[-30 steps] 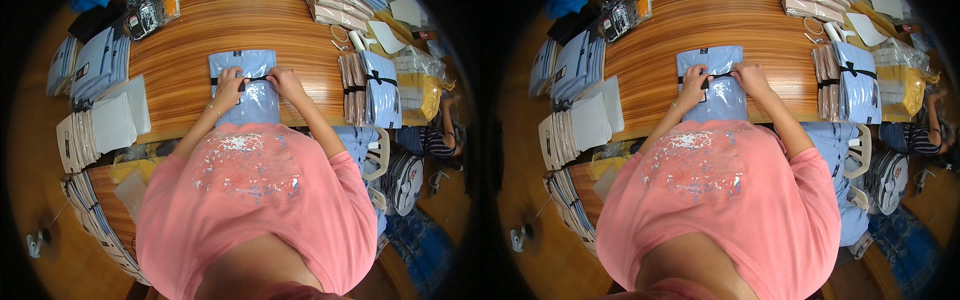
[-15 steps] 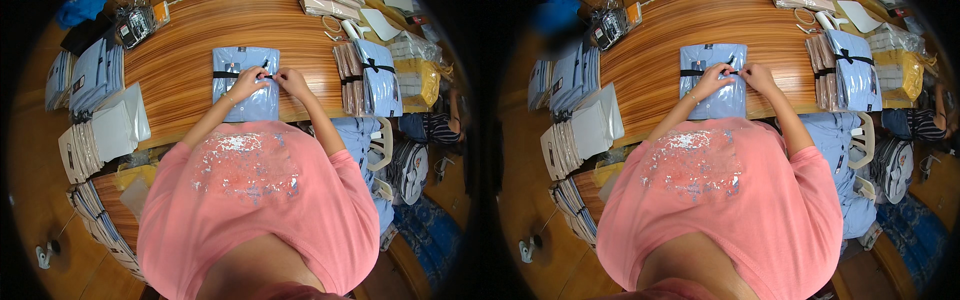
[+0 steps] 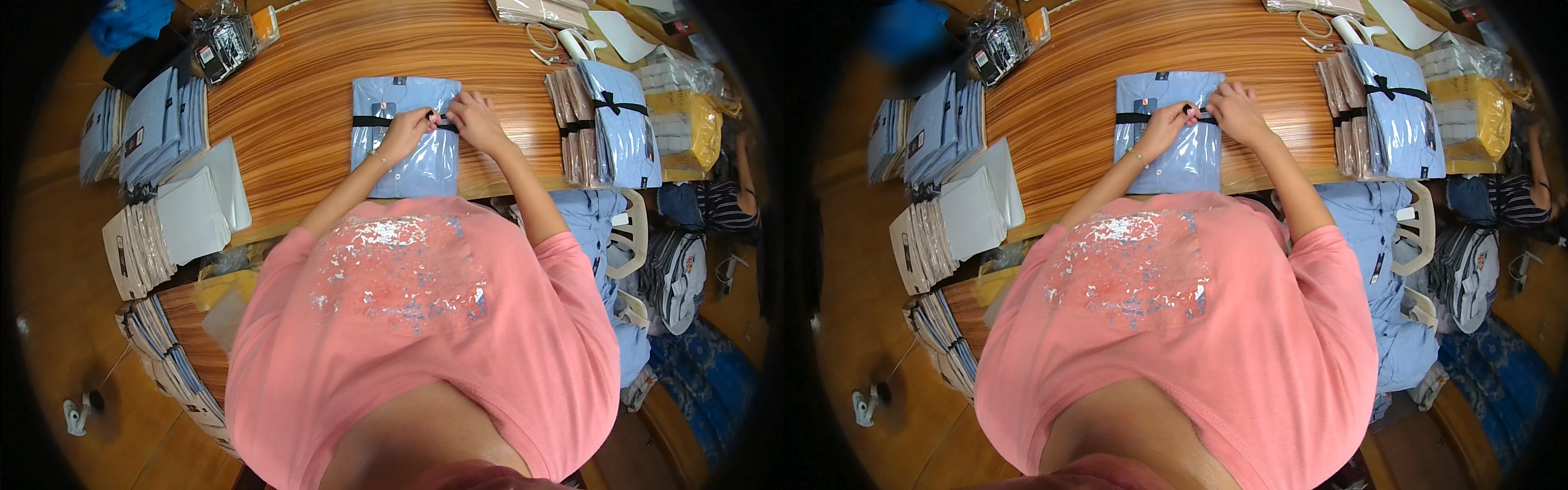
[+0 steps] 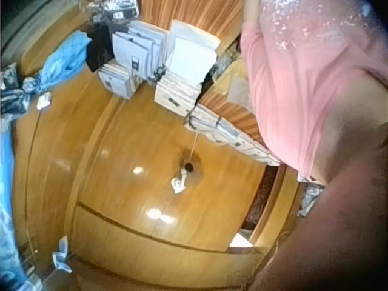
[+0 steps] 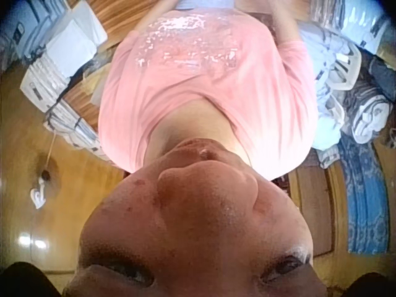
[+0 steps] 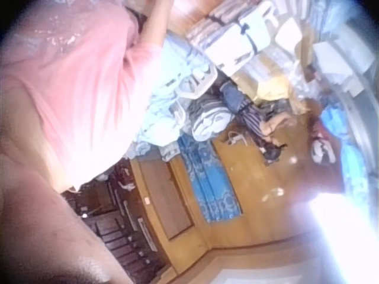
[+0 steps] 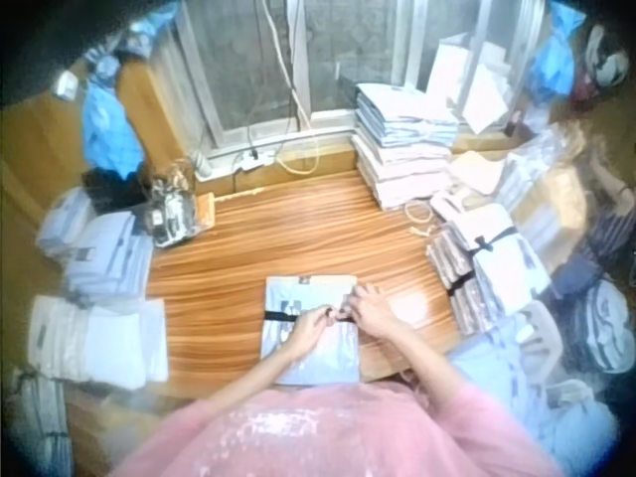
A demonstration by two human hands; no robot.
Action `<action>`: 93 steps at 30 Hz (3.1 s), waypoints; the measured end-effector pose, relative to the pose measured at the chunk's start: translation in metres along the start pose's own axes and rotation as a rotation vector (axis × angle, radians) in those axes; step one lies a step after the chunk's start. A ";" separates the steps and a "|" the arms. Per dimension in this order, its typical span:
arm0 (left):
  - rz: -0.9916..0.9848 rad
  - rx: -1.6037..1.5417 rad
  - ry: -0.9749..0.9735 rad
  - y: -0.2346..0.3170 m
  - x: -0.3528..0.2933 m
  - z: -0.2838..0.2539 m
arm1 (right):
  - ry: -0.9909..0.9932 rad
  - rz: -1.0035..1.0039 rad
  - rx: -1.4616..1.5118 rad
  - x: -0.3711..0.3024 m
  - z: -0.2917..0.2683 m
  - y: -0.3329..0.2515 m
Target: The person folds a blue shirt over a cardboard insert, places it inside a clear plastic bag, seals the bag, and applies a black strap around the package.
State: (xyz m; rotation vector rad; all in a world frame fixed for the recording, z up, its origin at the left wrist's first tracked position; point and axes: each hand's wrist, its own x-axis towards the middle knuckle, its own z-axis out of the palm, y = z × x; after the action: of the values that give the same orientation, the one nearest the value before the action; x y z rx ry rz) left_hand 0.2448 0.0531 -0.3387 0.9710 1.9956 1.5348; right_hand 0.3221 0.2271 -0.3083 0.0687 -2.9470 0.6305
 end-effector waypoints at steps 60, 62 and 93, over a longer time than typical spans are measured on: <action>-0.644 -0.519 0.157 -0.010 -0.056 -0.078 | 0.081 0.872 1.139 -0.052 0.025 -0.009; -0.506 -0.565 0.265 0.018 -0.048 -0.065 | 0.251 0.675 1.044 -0.049 0.000 0.000; -0.351 -0.386 -0.262 0.133 0.003 0.162 | 0.486 0.757 -0.294 -0.184 -0.222 0.214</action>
State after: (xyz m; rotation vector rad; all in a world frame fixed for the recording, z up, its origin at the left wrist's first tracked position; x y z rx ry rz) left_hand 0.3924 0.1780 -0.2580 0.5923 1.5155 1.4368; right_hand 0.5149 0.5162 -0.2189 -1.0917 -2.4757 0.2117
